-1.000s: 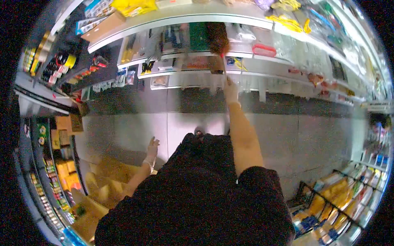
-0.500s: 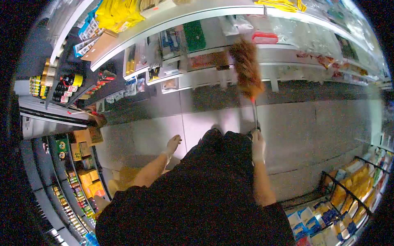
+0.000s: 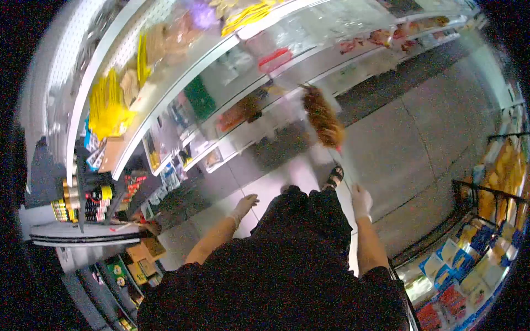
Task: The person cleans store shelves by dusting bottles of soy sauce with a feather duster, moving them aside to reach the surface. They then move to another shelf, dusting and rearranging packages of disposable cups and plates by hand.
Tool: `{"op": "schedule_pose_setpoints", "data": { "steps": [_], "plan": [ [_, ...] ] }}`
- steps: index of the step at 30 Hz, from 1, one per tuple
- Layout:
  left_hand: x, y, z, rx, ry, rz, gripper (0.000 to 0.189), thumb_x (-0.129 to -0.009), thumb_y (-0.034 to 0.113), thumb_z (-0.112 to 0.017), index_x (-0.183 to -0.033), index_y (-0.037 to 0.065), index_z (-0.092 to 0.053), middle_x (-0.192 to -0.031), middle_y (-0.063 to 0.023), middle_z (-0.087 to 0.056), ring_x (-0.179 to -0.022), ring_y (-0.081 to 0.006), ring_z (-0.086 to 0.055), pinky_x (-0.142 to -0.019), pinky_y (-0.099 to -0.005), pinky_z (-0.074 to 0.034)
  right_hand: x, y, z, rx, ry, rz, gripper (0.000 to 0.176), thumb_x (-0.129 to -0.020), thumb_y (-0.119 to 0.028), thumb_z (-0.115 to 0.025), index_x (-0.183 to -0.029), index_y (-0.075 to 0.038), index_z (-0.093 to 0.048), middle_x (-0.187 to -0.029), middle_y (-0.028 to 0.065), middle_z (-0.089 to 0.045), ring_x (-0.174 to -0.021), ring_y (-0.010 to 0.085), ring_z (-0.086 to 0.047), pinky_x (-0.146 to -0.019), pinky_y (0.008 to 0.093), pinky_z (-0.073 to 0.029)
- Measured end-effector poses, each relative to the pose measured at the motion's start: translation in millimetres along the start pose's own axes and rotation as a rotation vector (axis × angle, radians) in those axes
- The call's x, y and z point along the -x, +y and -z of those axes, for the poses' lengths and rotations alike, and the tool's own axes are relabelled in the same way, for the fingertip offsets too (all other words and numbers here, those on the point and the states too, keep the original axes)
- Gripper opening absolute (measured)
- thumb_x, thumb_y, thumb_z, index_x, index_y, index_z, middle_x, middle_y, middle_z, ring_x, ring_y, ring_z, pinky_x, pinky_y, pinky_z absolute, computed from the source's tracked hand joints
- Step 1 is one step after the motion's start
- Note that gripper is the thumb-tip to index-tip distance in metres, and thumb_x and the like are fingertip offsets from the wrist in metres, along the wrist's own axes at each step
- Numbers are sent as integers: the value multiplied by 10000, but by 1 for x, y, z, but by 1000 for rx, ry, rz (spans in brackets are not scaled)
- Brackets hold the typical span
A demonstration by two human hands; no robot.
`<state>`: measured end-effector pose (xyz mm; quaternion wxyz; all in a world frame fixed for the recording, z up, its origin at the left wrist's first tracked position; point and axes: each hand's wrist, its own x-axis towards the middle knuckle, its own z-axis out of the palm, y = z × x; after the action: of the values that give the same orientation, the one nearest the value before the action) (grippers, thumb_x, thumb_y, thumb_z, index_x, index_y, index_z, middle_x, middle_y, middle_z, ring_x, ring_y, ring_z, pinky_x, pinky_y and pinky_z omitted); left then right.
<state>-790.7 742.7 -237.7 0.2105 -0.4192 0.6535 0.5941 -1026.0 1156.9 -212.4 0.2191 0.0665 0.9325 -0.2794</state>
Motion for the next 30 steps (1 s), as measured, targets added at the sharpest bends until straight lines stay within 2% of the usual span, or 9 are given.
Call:
{"op": "schedule_pose_setpoints", "data": {
  "steps": [5,9,12,16,18,22,27,28,30],
  "plan": [
    [-19,41,-24,-138,-54,109,554,-918,408,-502,-1232,-48,-530,-1100,-159,-630,-974,-217,-607,-852,-330,-482,-12,-25,63,-472,164,-47,381,-893,-383,-533,-1030,-50,-659,-889,237,-645,-854,396,-624,-721,416,-476],
    [-68,65,-27,-290,-72,-81,557,-930,442,-488,-1260,-5,-533,-1129,-148,-637,-974,-216,-595,-859,-343,-460,-70,-141,73,-215,49,293,317,-898,-262,-520,-1175,-145,-620,-947,200,-647,-849,385,-617,-751,414,-494],
    [-105,143,-7,-739,91,-240,586,-929,446,-476,-1274,-27,-501,-1216,-194,-591,-1159,-328,-536,-1009,-386,-381,-120,-195,85,50,-7,555,348,-895,-249,-526,-1240,-248,-577,-969,174,-650,-852,376,-619,-760,416,-499],
    [-120,287,5,-861,652,-746,572,-854,353,-590,-1305,20,-473,-1360,-211,-446,-1273,-379,-398,-1046,-436,-343,-192,-189,116,-333,234,366,326,-913,-228,-527,-1231,-221,-597,-1102,181,-627,-906,339,-620,-770,352,-499],
    [-166,334,37,-1134,705,-672,563,-835,362,-605,-1284,41,-494,-1329,-209,-469,-1260,-373,-413,-1041,-443,-349,-213,-182,144,-686,339,220,320,-918,-227,-524,-1228,-224,-607,-1144,181,-615,-918,332,-615,-771,324,-491],
    [-191,421,43,-1281,1052,-764,564,-807,385,-623,-1276,94,-505,-1329,-178,-470,-1271,-357,-401,-1043,-417,-347,-200,-196,145,-495,214,307,353,-910,-179,-523,-1253,-228,-591,-1124,149,-641,-905,255,-650,-763,307,-483],
    [-212,509,38,-1144,597,-701,871,-744,592,-615,-1429,139,-326,-1510,-101,-243,-1388,-291,-224,-1122,-429,-201,-146,-231,148,136,-117,497,371,-900,-108,-520,-1261,-160,-585,-1066,114,-675,-854,162,-666,-728,308,-486],
    [-214,501,35,-1586,738,-473,893,-746,620,-596,-1458,188,-274,-1503,-104,-255,-1381,-279,-252,-1139,-464,-153,-150,-227,152,-63,-16,441,382,-892,-117,-544,-1269,-171,-579,-1077,138,-662,-868,229,-662,-752,312,-489],
    [-232,506,49,-1509,547,-335,733,-837,497,-581,-1443,196,-301,-1537,-94,-154,-1401,-368,-157,-1123,-551,-125,-157,-228,171,-432,168,333,404,-876,-117,-580,-1278,-150,-570,-1143,137,-639,-946,237,-649,-819,294,-479]
  ]
}}
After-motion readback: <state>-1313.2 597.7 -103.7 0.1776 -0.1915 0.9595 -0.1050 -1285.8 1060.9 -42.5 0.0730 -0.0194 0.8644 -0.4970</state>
